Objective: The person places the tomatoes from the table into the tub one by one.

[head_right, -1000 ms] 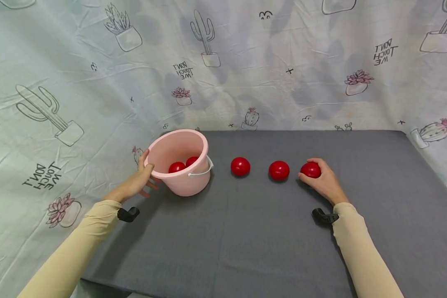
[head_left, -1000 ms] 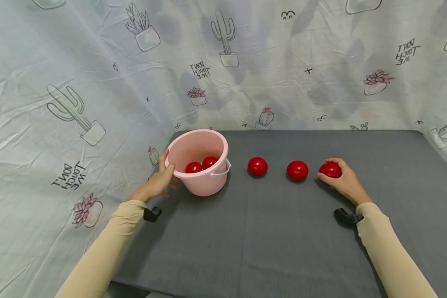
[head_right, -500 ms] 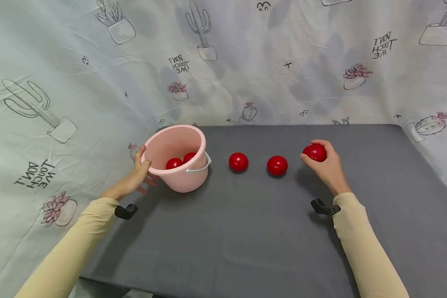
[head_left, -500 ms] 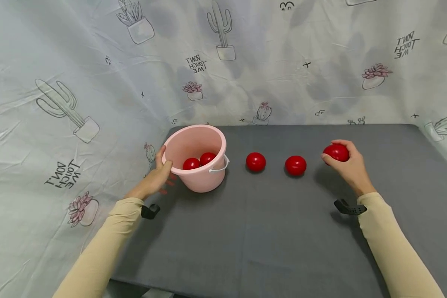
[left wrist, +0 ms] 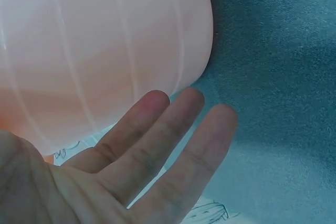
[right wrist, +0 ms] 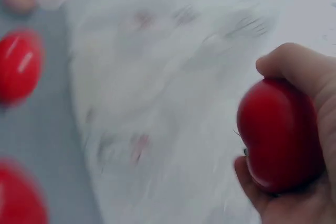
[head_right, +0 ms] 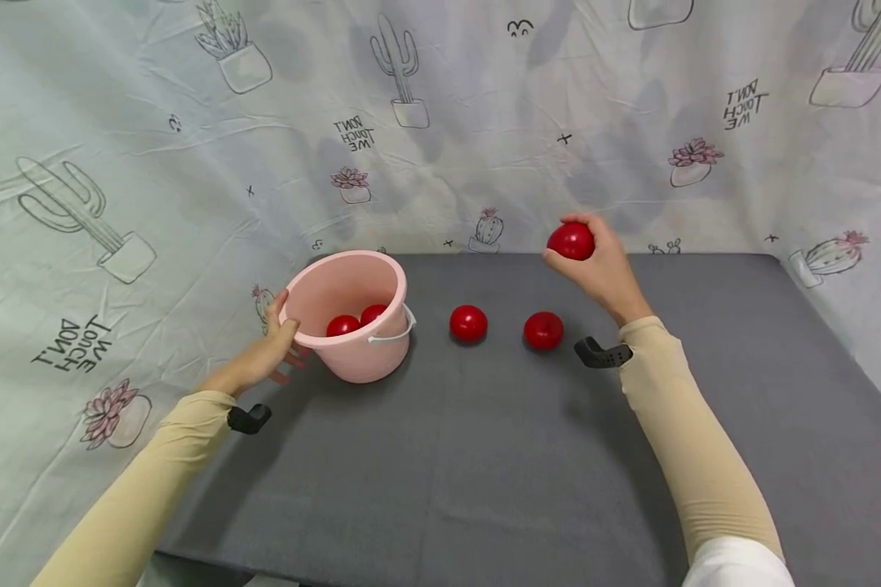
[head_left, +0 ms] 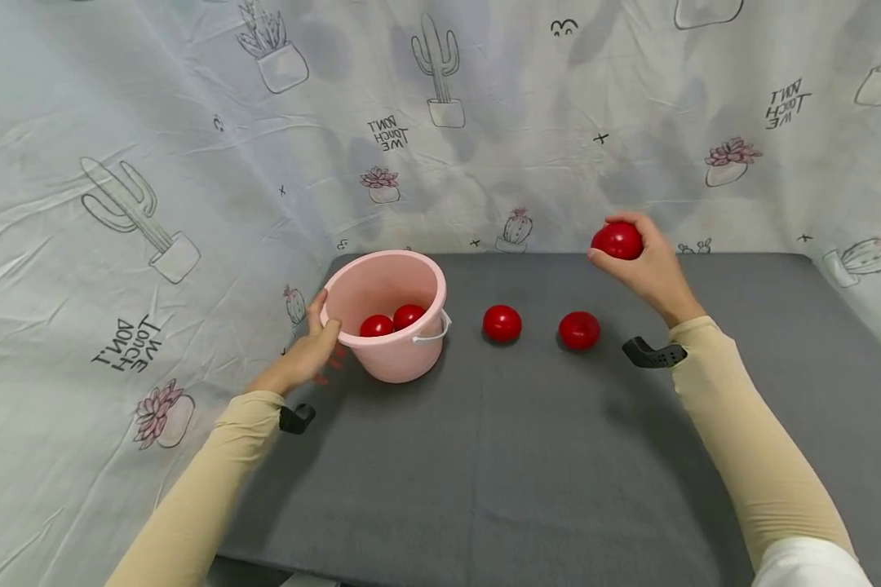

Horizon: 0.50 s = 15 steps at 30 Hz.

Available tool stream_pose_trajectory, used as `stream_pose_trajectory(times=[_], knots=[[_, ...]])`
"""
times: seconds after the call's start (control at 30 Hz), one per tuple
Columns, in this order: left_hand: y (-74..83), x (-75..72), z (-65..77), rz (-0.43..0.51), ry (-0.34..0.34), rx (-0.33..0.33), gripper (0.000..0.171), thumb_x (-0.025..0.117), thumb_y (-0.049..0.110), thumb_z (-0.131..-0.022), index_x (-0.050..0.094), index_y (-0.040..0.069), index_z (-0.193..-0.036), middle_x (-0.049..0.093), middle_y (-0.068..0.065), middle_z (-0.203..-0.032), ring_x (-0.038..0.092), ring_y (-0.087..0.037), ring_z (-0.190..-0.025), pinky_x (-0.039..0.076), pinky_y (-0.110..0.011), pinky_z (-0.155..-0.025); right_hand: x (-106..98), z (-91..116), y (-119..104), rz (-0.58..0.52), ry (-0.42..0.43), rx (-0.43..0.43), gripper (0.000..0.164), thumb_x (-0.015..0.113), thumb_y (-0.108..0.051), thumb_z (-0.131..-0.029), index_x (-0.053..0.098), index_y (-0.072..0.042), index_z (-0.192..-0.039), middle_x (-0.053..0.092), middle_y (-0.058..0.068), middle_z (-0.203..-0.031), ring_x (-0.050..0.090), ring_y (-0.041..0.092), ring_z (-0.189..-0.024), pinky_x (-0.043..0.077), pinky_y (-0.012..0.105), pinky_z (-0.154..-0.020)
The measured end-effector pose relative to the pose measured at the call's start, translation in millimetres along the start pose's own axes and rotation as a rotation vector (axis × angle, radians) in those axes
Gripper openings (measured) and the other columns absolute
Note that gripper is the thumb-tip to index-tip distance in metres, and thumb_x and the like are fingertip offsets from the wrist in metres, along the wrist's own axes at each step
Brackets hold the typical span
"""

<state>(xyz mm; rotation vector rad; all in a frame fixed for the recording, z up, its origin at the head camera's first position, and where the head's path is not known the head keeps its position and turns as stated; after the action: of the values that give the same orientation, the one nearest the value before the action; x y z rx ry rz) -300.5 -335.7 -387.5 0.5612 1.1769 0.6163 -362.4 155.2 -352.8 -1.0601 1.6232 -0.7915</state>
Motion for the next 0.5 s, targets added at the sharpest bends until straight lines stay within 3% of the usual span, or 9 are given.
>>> stream_pose_trajectory(times=[0.13, 0.23, 0.5], knots=[[-0.6, -1.7, 0.1, -0.012, 0.0, 0.01, 0.062, 0.018, 0.049, -0.098, -0.029, 0.051, -0.139, 0.053, -0.03, -0.117, 0.06, -0.042, -0.102, 0.053, -0.05, -0.069, 6.3, -18.9, -32.2, -0.21, -0.076, -0.016, 0.053, 0.068, -0.031, -0.087, 0.048, -0.03, -0.136, 0.042, -0.001, -0.137, 0.04, 0.02, -0.121, 0.046, 0.026, -0.083], [-1.0, -2.2, 0.3, -0.025, 0.002, 0.02, 0.063, 0.019, 0.05, -0.098, -0.028, 0.049, -0.14, 0.055, -0.026, -0.112, 0.063, -0.037, -0.097, 0.053, -0.048, -0.068, 12.4, -30.2, -55.3, -0.295, -0.118, -0.049, 0.049, 0.068, -0.028, -0.087, 0.051, -0.027, -0.133, 0.044, -0.002, -0.135, 0.04, 0.019, -0.121, 0.047, 0.025, -0.083], [-3.6, -4.1, 3.3, -0.03, 0.006, 0.044, 0.062, 0.018, 0.052, -0.098, -0.028, 0.052, -0.139, 0.057, -0.022, -0.109, 0.063, -0.037, -0.098, 0.051, -0.039, -0.062, 45.5, -57.4, -111.2, -0.651, -0.354, -0.126, 0.042, 0.066, -0.012, -0.088, 0.052, -0.008, -0.127, 0.043, 0.011, -0.135, 0.043, 0.028, -0.124, 0.053, 0.026, -0.085]])
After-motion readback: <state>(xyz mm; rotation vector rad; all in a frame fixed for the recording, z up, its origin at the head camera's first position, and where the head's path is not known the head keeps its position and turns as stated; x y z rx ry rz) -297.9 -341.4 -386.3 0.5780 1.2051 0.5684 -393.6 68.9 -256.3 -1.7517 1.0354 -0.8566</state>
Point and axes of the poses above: each hand's wrist, its own z-axis away from the middle knuckle, its own x-axis out of the palm, y = z × x, the point moved 5 cm from there along -z, towards the middle knuckle
